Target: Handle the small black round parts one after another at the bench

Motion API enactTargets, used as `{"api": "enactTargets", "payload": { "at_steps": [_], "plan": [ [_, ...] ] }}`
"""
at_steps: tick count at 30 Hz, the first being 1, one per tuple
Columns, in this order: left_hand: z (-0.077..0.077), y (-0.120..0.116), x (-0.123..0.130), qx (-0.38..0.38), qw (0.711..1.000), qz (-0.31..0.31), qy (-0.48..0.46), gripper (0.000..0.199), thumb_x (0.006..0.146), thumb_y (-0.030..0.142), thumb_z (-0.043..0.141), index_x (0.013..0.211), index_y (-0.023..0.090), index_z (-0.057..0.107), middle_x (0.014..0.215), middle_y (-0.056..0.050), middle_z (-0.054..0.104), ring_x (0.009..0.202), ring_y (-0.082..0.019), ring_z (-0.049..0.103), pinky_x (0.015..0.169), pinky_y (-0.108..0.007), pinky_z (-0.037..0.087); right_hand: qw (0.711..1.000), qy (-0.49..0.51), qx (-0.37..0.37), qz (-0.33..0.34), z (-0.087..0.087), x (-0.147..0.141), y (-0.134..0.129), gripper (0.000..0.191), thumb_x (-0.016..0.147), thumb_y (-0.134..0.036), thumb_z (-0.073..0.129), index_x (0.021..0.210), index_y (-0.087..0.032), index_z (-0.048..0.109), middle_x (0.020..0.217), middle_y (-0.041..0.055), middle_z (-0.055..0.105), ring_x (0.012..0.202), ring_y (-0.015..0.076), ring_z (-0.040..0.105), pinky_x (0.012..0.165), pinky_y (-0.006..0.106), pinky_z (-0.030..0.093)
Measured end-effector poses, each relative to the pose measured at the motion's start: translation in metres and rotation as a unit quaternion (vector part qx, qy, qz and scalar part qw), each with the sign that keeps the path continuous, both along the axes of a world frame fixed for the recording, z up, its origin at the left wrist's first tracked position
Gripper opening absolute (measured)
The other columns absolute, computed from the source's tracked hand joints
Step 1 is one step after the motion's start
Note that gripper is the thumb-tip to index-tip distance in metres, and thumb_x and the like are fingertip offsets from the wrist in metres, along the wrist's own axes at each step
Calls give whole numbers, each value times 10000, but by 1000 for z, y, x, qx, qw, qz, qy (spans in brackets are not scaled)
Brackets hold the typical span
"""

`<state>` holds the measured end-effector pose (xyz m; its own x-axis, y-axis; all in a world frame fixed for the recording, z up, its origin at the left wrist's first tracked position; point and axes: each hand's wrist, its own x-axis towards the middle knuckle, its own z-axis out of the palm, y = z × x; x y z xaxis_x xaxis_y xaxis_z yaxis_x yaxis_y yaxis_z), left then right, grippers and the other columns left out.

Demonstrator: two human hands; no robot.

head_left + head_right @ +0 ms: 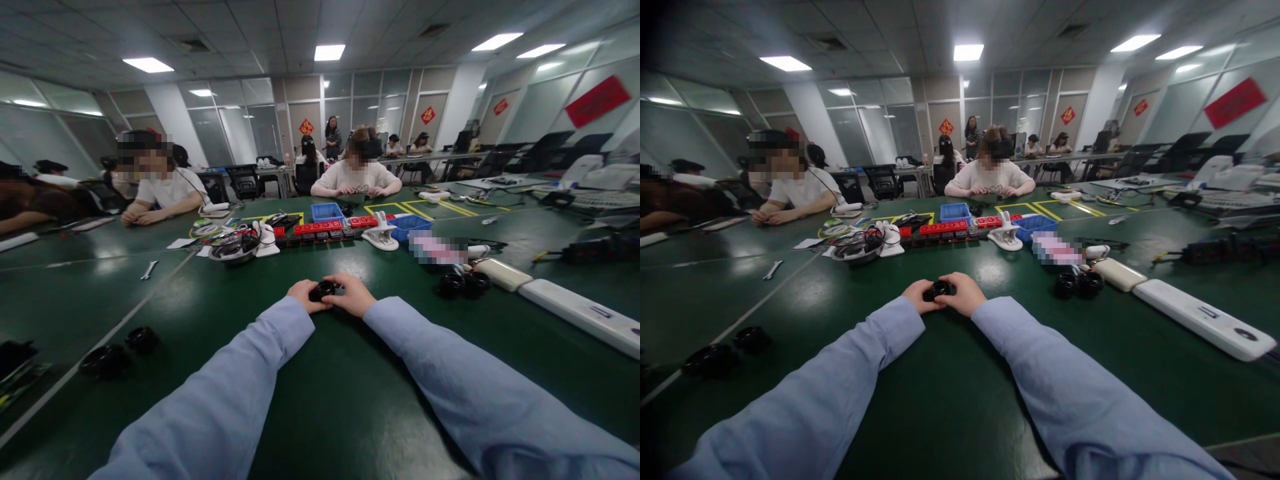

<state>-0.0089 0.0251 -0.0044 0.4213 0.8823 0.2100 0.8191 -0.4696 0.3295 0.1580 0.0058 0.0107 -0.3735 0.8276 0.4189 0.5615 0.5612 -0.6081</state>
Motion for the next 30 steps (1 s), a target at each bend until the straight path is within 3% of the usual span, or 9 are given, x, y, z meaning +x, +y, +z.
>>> {"api": "enactTargets", "payload": {
  "at_steps": [6,13,17,21,26,30],
  "plan": [
    [2,-5,4,5,999,41,16,457,577,551,610,811,158,631,760,-46,587,757,-210,548,652,-269,419,1000,-6,11,-19,0,1,1,410,594,-235,700,982,-160,590,875,53,602,796,176,530,723,319,418],
    [-8,12,-8,-18,995,-99,-26,405,613,472,617,865,156,623,811,-46,567,816,-200,539,731,-278,419,999,16,-36,32,-2,9,9,451,570,-232,712,1003,-181,596,891,35,610,770,155,529,696,292,419],
    [-12,19,-14,-46,991,-120,-38,395,604,443,638,904,188,613,867,-32,567,863,-195,526,784,-281,406,997,25,-58,47,-2,10,11,450,566,-236,714,1000,-192,600,876,25,612,754,148,527,689,284,419],
    [-9,15,-11,-50,992,-103,-57,392,609,400,650,933,183,603,826,-22,568,816,-182,531,750,-275,417,998,23,-48,31,-1,7,8,438,585,-243,700,1003,-180,587,879,30,607,756,149,521,697,287,422],
    [-5,5,-5,-20,994,-30,-108,411,635,339,645,975,119,577,804,-45,576,763,-167,540,700,-262,438,998,-4,24,-50,-3,4,6,345,591,-283,691,887,-156,567,826,36,580,759,167,508,685,302,410],
    [-2,-1,0,14,998,-19,-59,288,663,313,612,894,141,607,807,-47,587,794,-181,546,728,-281,433,995,-11,45,-88,-7,3,6,302,601,-319,681,817,-164,538,801,29,554,760,169,502,675,299,400]
  ]
}}
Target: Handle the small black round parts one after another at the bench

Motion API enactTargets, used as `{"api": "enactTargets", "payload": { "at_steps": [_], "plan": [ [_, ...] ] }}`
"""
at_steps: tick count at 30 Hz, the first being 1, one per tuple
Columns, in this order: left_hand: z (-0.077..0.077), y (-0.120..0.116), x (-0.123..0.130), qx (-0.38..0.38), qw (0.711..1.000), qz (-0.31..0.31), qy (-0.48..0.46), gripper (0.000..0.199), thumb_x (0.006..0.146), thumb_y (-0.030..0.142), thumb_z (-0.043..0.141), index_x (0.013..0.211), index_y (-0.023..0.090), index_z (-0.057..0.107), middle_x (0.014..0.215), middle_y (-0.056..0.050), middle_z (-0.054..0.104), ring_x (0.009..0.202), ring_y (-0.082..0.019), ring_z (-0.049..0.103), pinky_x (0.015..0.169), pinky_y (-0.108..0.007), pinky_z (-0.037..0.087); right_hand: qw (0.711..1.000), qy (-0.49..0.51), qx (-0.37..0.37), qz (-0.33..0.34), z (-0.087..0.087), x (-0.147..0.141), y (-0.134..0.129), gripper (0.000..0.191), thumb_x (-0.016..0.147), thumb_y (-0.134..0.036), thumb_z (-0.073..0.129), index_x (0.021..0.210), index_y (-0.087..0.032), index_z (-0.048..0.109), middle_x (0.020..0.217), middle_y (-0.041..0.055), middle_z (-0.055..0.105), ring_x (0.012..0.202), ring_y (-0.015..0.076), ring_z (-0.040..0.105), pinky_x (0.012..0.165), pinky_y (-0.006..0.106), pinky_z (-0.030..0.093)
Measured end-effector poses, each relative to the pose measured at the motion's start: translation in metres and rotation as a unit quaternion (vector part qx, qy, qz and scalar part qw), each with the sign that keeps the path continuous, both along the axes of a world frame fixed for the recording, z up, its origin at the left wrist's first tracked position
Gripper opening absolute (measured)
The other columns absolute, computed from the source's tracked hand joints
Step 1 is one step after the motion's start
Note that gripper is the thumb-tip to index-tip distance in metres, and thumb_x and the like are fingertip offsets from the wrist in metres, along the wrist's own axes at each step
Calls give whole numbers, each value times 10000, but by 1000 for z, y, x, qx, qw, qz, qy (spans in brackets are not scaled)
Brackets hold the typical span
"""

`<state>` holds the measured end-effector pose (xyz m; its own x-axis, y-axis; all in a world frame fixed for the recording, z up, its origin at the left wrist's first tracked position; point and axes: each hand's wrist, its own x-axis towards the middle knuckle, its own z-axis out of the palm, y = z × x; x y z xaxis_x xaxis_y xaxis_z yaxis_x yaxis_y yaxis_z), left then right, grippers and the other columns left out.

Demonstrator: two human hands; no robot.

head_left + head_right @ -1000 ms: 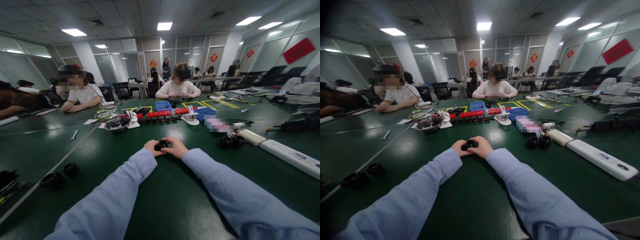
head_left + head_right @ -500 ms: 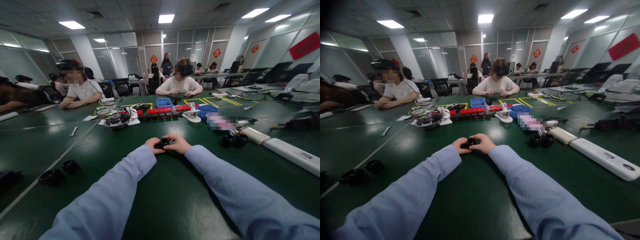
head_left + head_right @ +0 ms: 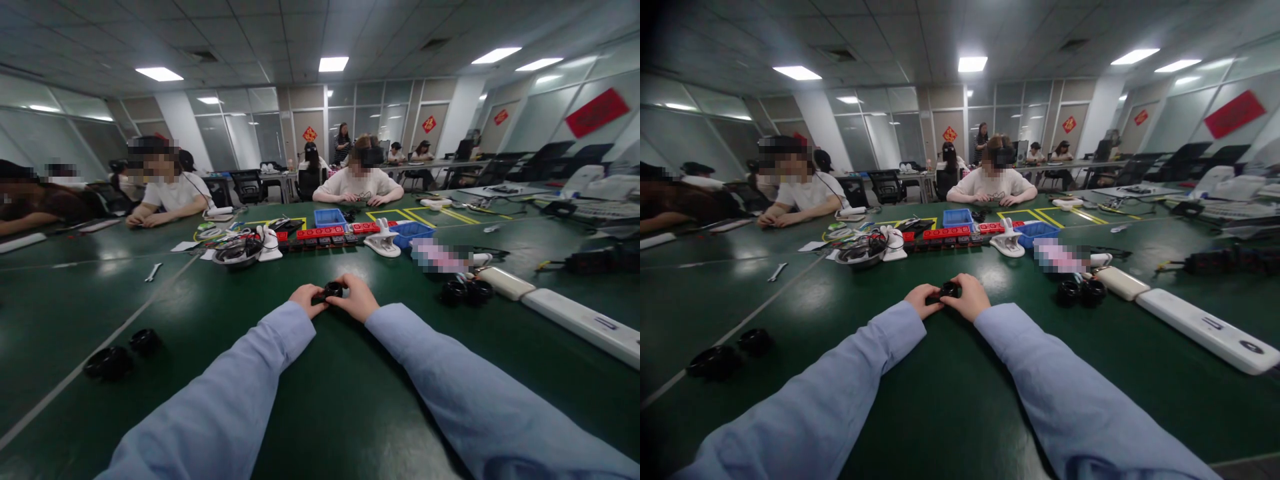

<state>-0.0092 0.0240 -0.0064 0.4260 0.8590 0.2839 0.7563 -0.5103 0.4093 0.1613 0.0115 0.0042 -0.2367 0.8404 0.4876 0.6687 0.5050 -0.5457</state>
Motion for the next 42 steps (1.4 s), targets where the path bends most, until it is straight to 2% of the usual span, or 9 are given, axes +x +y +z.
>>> {"api": "enactTargets", "payload": {
  "at_steps": [6,10,16,20,25,31,35,39,42],
  "plan": [
    [5,-13,14,5,994,96,60,424,590,520,605,860,193,624,860,-65,611,863,-252,539,846,-422,363,999,-4,13,-36,-1,-6,-5,294,587,-316,688,774,-170,515,770,24,533,754,175,496,674,308,394],
    [2,-14,18,18,986,143,80,412,566,523,618,815,195,622,906,-73,599,909,-266,515,913,-462,286,1000,1,0,17,3,-9,-7,299,572,-269,701,799,-170,534,794,26,545,783,179,500,713,326,393],
    [-8,4,-1,-12,998,-50,21,442,505,501,685,830,204,645,909,-37,572,861,-209,515,776,-292,407,970,22,-153,186,13,7,1,373,574,-199,696,922,-166,567,808,3,579,762,150,527,682,279,408],
    [-12,14,-8,-27,995,-91,21,465,471,485,718,852,228,647,949,-21,572,887,-204,508,813,-294,390,960,11,-173,221,16,13,5,417,556,-221,707,951,-170,584,861,13,583,788,155,525,675,270,412],
    [-5,12,-8,-36,997,-73,-2,517,523,443,712,942,156,619,860,-52,589,830,-198,544,759,-279,418,974,34,-152,163,12,10,4,416,571,-218,698,963,-162,572,858,23,588,752,148,529,647,267,419],
    [0,6,-5,-12,1000,-20,2,346,649,343,647,924,134,625,840,-68,614,823,-194,559,757,-284,424,996,31,-66,41,5,4,-1,313,601,-282,675,856,-154,547,807,23,575,708,142,503,634,268,400],
    [2,-1,2,9,999,0,52,404,620,427,639,926,165,624,872,-63,615,856,-218,553,770,-305,424,1000,12,-23,-7,1,0,-3,287,613,-315,663,818,-159,536,788,25,561,724,152,502,641,271,392],
    [4,-13,15,26,992,93,85,481,556,580,600,833,188,632,855,-60,618,842,-255,554,784,-375,412,999,-15,4,-49,1,-6,-10,276,603,-343,672,776,-165,551,763,31,570,733,172,505,663,296,383],
    [3,-15,18,27,986,129,101,473,552,559,605,812,165,623,859,-75,613,847,-264,547,806,-392,399,1000,-13,-2,-19,4,-8,-15,298,587,-331,688,801,-160,570,795,42,588,777,187,509,706,315,384]
  ]
}}
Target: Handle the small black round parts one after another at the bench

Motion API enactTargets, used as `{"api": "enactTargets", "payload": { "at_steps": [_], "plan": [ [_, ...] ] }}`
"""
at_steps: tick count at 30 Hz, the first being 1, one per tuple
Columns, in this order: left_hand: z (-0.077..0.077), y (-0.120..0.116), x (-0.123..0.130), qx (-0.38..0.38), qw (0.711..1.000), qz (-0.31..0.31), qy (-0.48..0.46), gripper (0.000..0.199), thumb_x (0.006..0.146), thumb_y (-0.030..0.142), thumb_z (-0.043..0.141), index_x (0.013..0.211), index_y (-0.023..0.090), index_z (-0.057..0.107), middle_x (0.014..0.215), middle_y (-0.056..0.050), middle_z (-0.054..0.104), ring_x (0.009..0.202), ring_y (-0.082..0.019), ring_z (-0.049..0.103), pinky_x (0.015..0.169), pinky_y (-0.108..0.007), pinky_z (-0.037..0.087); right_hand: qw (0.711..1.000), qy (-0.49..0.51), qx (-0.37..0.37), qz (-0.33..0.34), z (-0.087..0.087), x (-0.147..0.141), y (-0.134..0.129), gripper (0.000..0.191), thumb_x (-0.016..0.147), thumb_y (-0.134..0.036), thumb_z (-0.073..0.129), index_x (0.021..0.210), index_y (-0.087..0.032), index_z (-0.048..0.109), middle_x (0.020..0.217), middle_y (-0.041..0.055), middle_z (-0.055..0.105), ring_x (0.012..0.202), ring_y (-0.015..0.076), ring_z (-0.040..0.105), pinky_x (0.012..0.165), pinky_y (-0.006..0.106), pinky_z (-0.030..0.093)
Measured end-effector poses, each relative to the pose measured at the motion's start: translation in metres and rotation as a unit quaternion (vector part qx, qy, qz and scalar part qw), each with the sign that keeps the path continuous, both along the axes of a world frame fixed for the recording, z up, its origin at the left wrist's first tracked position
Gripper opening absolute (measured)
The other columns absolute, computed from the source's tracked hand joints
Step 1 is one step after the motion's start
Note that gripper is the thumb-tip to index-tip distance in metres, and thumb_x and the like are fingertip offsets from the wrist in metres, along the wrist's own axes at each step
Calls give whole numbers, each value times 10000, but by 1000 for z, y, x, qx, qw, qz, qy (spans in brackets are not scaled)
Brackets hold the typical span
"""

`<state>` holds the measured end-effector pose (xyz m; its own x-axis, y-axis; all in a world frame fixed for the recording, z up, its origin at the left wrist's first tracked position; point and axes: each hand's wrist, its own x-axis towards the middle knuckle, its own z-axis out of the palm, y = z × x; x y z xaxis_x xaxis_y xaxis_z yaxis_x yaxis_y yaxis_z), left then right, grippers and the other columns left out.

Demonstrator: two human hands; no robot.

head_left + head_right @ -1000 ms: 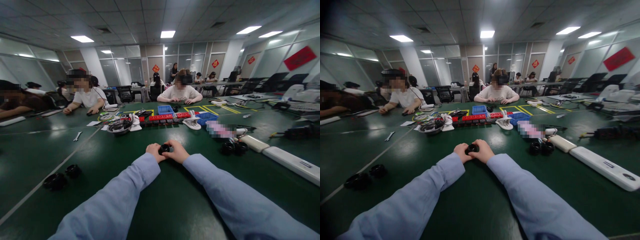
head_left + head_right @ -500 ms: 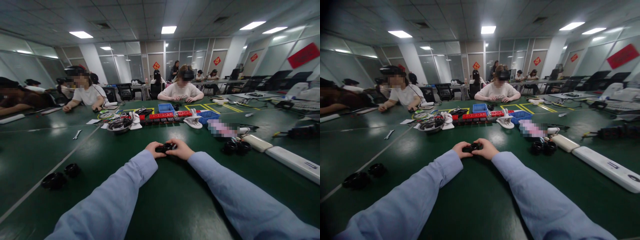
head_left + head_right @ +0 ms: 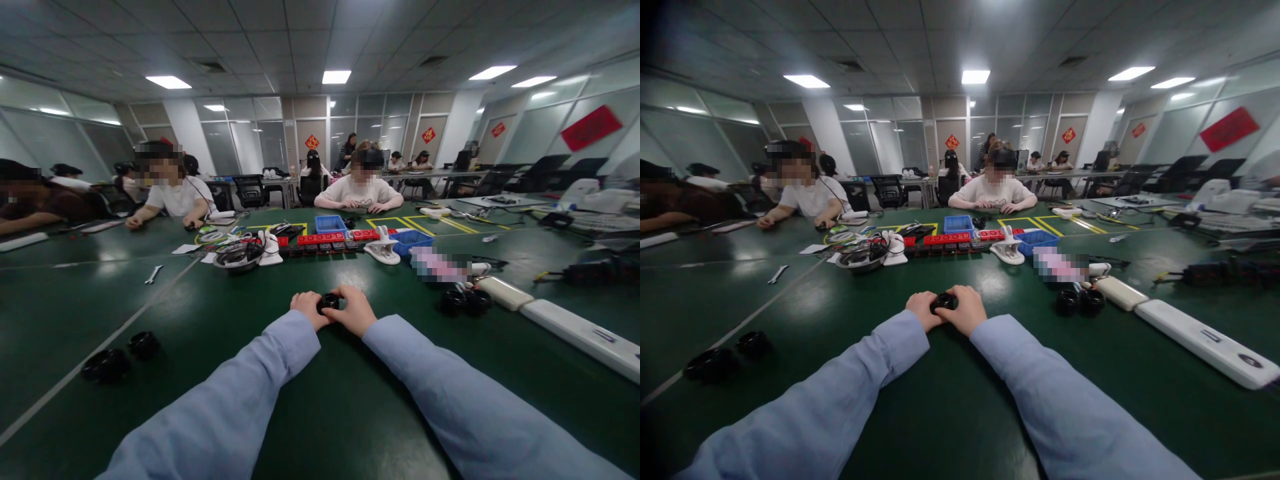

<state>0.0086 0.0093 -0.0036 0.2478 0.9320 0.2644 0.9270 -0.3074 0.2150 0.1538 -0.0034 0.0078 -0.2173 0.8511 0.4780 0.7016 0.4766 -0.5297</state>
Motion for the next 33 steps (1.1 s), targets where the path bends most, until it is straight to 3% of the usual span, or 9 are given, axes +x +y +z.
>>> {"api": "enactTargets", "payload": {
  "at_steps": [2,7,11,16,22,27,30,33],
  "plan": [
    [-2,4,-4,-14,999,-32,-7,487,544,535,624,844,151,625,891,-82,604,862,-256,539,801,-359,409,998,14,-26,49,2,2,0,327,573,-300,703,841,-159,581,836,42,598,813,189,511,730,316,385],
    [-8,22,-23,-71,971,-220,-55,518,504,513,683,921,208,634,1008,-45,570,948,-223,508,845,-300,392,966,46,-164,197,9,14,9,388,560,-230,713,922,-167,588,842,11,605,768,153,522,699,281,393],
    [-12,31,-31,-85,956,-270,-74,534,491,516,699,938,234,630,1044,-41,552,986,-232,489,884,-327,363,942,59,-214,253,15,21,12,421,551,-201,709,952,-164,585,845,6,594,750,141,517,681,270,396],
    [-15,34,-32,-95,955,-259,-106,595,491,507,705,977,177,611,1013,-70,570,960,-241,510,865,-328,379,948,79,-224,213,11,21,11,430,554,-210,704,962,-157,578,752,-5,570,669,126,506,634,265,406],
    [-6,24,-26,-58,976,-182,-106,365,610,376,677,901,160,636,871,-54,623,857,-208,559,782,-294,420,982,80,-117,121,0,17,9,391,591,-270,685,935,-153,539,837,27,574,690,132,501,634,273,407],
    [1,15,-21,-44,981,-177,-72,271,662,331,636,871,158,649,862,-55,642,863,-204,567,777,-283,426,993,49,-57,86,-1,16,7,337,601,-276,679,890,-168,541,838,23,574,729,145,500,663,279,405],
    [3,10,-15,-31,984,-169,-56,326,620,395,651,856,170,644,885,-53,639,874,-209,567,782,-284,430,995,41,-47,72,-1,14,4,330,602,-272,679,880,-162,539,831,28,575,731,148,502,660,278,406],
    [2,4,-5,-10,993,-114,-19,515,532,564,639,844,154,628,879,-81,631,873,-260,563,810,-363,417,997,39,-41,58,0,13,2,322,600,-276,680,867,-159,543,817,30,576,728,151,504,656,280,407]
  ]
}}
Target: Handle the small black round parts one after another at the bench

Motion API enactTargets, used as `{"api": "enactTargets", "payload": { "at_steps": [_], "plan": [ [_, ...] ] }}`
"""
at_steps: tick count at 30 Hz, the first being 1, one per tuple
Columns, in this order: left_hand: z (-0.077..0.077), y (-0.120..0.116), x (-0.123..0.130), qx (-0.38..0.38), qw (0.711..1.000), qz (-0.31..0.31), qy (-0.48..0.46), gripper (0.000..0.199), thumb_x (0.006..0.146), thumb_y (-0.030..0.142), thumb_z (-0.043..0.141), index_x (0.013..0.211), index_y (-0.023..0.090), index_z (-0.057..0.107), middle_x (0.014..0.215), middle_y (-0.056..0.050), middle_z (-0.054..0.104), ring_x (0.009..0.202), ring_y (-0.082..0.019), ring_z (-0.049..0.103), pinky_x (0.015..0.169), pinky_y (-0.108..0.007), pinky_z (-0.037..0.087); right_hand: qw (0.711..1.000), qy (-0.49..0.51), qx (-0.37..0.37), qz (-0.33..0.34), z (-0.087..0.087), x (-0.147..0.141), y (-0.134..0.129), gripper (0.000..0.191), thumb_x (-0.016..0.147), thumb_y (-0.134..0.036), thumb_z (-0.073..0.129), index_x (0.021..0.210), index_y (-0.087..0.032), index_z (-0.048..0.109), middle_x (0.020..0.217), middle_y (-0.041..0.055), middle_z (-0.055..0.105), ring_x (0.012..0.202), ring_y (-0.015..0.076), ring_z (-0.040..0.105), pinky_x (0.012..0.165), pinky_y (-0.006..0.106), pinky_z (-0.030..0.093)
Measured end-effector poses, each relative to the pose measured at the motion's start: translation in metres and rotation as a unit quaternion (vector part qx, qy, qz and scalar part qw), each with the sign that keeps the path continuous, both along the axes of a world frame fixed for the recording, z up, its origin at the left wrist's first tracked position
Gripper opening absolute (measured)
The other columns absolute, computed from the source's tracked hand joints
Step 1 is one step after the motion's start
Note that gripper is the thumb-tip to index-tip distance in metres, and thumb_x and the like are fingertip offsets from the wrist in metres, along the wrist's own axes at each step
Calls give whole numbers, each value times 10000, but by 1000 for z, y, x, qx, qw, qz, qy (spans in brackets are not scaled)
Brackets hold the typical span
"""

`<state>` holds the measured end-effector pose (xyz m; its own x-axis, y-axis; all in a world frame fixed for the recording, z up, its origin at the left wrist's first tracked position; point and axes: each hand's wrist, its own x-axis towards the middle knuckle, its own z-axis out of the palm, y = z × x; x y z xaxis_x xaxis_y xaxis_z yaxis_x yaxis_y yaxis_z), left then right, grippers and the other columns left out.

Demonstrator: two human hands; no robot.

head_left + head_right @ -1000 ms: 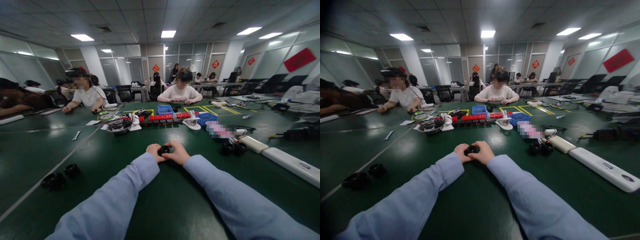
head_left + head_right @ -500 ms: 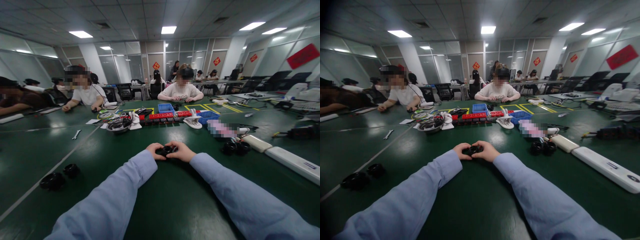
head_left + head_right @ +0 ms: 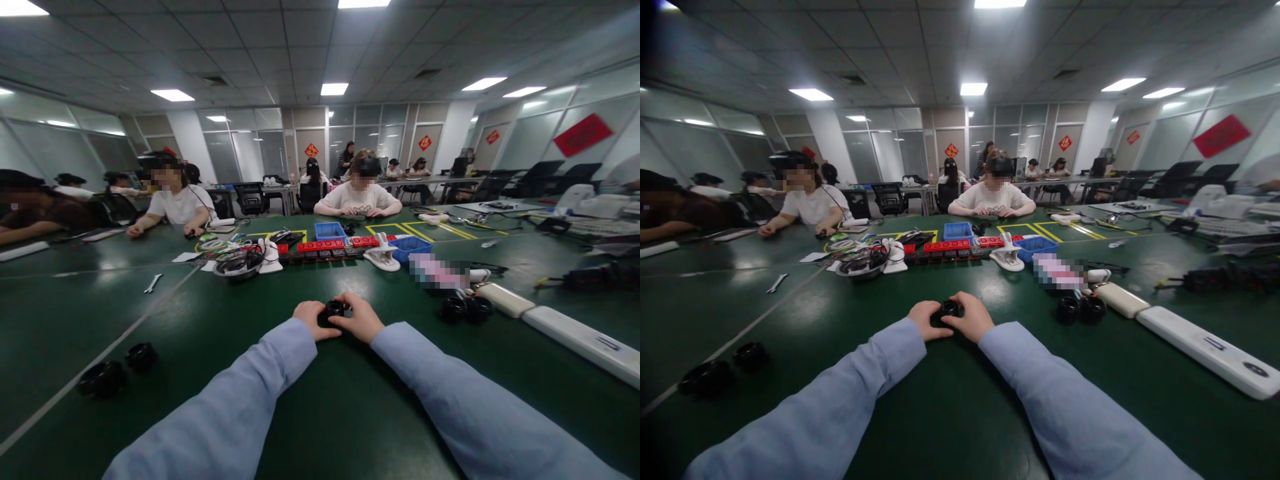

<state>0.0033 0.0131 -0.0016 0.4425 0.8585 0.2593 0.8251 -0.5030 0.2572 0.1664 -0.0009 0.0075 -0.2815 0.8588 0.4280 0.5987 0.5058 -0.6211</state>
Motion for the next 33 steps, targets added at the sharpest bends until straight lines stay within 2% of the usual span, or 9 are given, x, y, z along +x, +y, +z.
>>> {"api": "enactTargets", "payload": {
  "at_steps": [3,5,9,13,16,20,23,30,33],
  "plan": [
    [-2,-2,6,22,999,43,2,559,527,602,613,837,137,623,879,-100,627,891,-282,551,845,-408,389,1000,-3,-3,17,0,1,2,332,589,-264,688,876,-163,556,827,28,583,760,159,510,679,288,404],
    [-5,2,4,13,1000,8,-22,529,543,563,627,859,138,627,901,-92,627,897,-260,547,832,-363,406,998,-6,-21,50,1,3,5,366,578,-255,696,908,-169,565,853,26,592,792,165,515,701,295,399],
    [-13,15,-9,-28,991,-107,-77,507,538,494,668,918,162,628,973,-67,617,950,-232,528,846,-306,407,990,-3,-79,120,5,9,10,412,576,-228,699,964,-173,572,888,25,603,810,165,519,704,291,393],
    [-17,22,-16,-40,986,-135,-85,500,537,502,670,913,173,636,1019,-75,593,992,-241,505,877,-318,389,985,3,-98,143,8,10,10,417,582,-215,695,981,-179,579,898,26,604,809,165,518,701,287,394],
    [-14,21,-15,-51,988,-120,-82,482,535,472,689,918,184,635,1009,-65,599,983,-232,513,873,-310,390,989,13,-90,117,7,8,7,414,584,-225,692,980,-174,579,894,32,602,789,163,522,684,286,403],
    [-6,14,-11,-47,995,-51,-76,477,535,432,708,927,172,628,956,-62,612,923,-223,541,829,-303,408,996,12,-63,63,5,5,5,420,602,-251,679,995,-152,565,885,47,594,766,159,523,667,288,413],
    [-3,10,-10,-40,997,-13,-60,441,569,447,682,900,160,634,922,-69,613,903,-227,540,804,-310,415,998,6,-39,48,3,5,6,415,612,-266,673,990,-136,559,897,60,590,767,159,519,676,292,417],
    [-4,10,-9,-25,999,13,-37,361,599,468,650,808,173,652,835,-51,635,843,-222,557,741,-302,434,999,6,-17,28,-2,5,8,384,608,-277,675,954,-159,556,885,47,589,765,159,521,677,293,423],
    [-6,8,-6,-4,999,5,-54,305,602,445,653,774,193,659,894,-41,647,885,-218,550,782,-311,424,999,10,-17,25,-2,5,7,379,603,-270,676,950,-174,557,884,40,590,771,160,523,681,296,423]
  ]
}}
